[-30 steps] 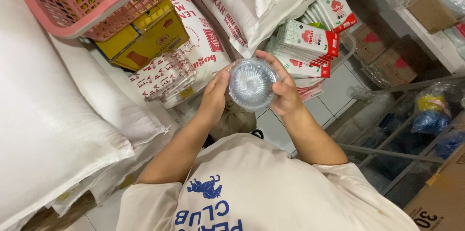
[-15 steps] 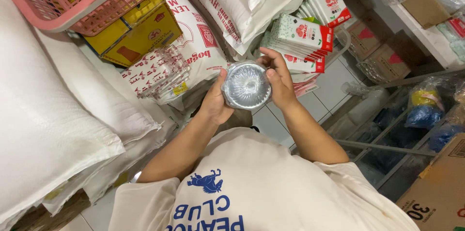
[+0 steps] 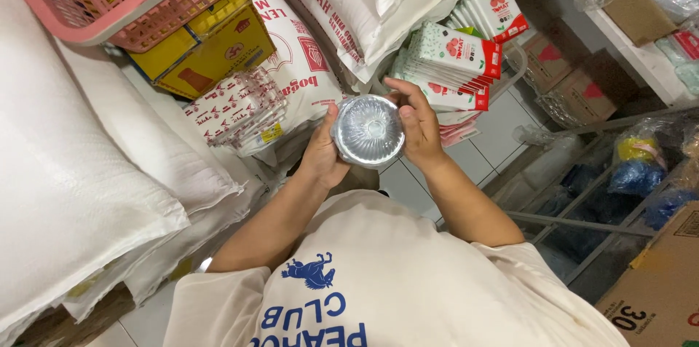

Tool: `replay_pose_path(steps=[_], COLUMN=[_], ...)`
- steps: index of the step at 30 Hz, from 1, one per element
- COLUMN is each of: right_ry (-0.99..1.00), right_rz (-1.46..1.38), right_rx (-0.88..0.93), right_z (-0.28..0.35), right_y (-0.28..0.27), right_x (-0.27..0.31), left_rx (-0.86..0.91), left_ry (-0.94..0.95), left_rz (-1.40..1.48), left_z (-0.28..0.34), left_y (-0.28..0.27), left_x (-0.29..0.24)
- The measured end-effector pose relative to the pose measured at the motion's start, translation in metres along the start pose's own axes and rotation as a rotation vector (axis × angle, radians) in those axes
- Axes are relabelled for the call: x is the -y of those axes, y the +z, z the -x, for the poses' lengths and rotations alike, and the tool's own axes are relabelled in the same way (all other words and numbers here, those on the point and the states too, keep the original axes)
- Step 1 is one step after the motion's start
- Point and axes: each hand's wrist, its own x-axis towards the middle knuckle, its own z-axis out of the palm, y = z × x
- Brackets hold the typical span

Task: The person handles several small plastic bowls and stacks of packets by hand in a storage area, moving them between a basket and shelves.

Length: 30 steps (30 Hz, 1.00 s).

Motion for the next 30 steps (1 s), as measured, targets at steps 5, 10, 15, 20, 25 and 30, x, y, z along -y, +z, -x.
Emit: replay_pose_path(steps=[5, 10, 15, 20, 25, 30], right_ry=[0.055, -0.035, -0.683, -0.421, -0.165, -0.583], right_rz=[0.030, 0.252, 0.735, 0.733, 0.414, 0.906], right_rx=[0.002, -0.009, 0.231, 0.349, 0.146, 0.283], right_z=[-0.004, -0.012, -0.015, -0.033, -0.026, -0.018], right_y=[-0.001, 0.007, 0.015, 0.024, 0.025, 0.050], right_x=[-0.003, 0.022, 0.067, 0.056, 0.050, 0.044], left_rx=[-0.086, -0.147, -0.212, -0.122, -0.256, -0.259], left_ry=[-0.069, -0.033, -0.085, -0.017, 0.022, -0.018], left_rz=[0.045, 0.030, 0.025, 0.107, 0.057, 0.030], left_z=[-0.001, -0.001, -0.003, -0.005, -0.006, -0.011], left_y=[-0.007, -0.015, -0.022, -0.034, -0.038, -0.047], left_x=[0.004, 0.002, -0.002, 0.002, -0.007, -0.001])
